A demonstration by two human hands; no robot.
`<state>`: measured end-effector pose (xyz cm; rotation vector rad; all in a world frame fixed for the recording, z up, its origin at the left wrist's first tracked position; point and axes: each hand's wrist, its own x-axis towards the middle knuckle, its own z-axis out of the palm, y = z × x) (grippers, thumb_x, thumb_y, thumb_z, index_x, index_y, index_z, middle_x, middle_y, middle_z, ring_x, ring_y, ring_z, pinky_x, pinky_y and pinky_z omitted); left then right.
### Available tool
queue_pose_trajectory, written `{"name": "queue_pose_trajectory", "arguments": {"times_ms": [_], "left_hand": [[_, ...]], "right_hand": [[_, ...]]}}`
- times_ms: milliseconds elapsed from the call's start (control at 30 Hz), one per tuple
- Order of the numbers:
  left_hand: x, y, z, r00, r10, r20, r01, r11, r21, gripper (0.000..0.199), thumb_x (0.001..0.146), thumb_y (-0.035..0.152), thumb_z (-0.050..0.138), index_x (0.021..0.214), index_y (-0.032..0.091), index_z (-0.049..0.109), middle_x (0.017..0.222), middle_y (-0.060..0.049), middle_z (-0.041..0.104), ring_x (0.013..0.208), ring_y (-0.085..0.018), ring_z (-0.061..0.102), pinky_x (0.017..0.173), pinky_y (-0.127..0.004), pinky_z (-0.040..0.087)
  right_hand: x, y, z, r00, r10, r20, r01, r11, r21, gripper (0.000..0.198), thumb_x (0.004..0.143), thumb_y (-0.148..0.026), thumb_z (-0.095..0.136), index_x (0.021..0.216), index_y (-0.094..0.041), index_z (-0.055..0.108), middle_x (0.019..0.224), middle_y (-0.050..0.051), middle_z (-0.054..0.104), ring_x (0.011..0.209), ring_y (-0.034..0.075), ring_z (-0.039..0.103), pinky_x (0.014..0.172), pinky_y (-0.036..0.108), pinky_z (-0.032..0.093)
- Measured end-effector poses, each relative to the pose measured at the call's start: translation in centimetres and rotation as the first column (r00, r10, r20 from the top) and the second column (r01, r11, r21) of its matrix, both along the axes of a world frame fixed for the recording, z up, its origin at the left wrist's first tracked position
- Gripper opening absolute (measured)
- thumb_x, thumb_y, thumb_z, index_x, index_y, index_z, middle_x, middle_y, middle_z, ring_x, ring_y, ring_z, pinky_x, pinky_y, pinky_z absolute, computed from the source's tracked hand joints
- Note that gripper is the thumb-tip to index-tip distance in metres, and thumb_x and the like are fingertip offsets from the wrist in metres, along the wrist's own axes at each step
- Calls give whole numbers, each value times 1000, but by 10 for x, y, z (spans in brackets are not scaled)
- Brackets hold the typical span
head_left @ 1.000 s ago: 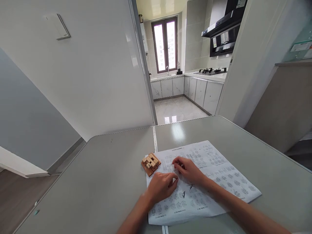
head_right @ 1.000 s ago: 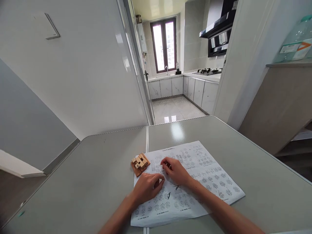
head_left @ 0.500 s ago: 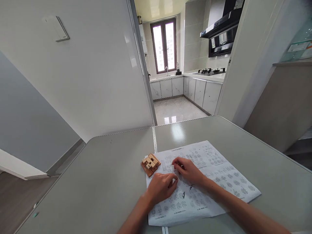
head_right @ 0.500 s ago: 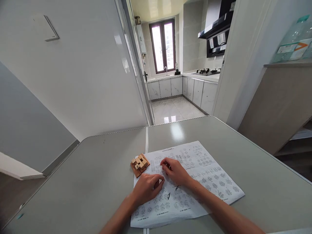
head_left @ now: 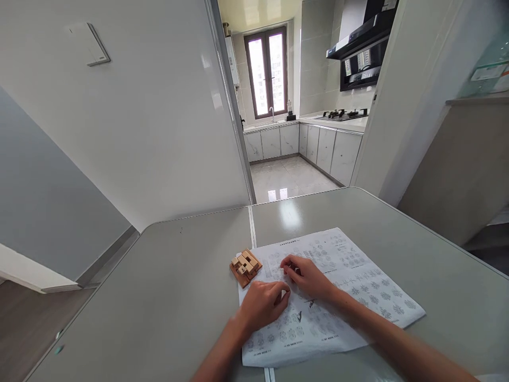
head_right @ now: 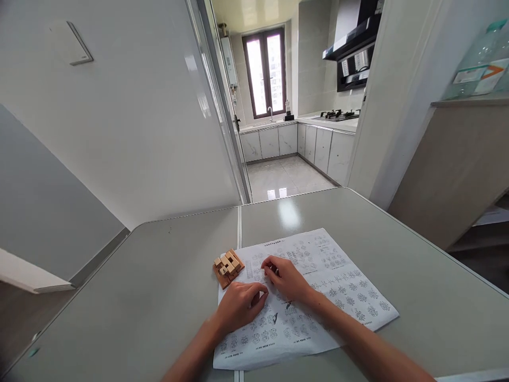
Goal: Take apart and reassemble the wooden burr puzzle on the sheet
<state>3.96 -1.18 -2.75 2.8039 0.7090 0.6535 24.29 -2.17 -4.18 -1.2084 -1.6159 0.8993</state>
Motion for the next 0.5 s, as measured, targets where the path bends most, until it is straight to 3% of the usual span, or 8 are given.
{"name": "queue_pose_trajectory", "arguments": {"times_ms": [500], "left_hand": [[1, 0, 0, 1000, 6, -12, -6, 1000, 5, 8, 96, 20, 57, 97, 22, 65, 66, 4, 72, 54, -13, 67, 56, -25, 44]], "right_hand": [[1, 0, -3, 1000, 2, 1, -2, 1000, 6, 15, 96, -26, 50, 92, -22, 64, 76, 0, 67, 65, 17, 60, 62, 29, 47]]}}
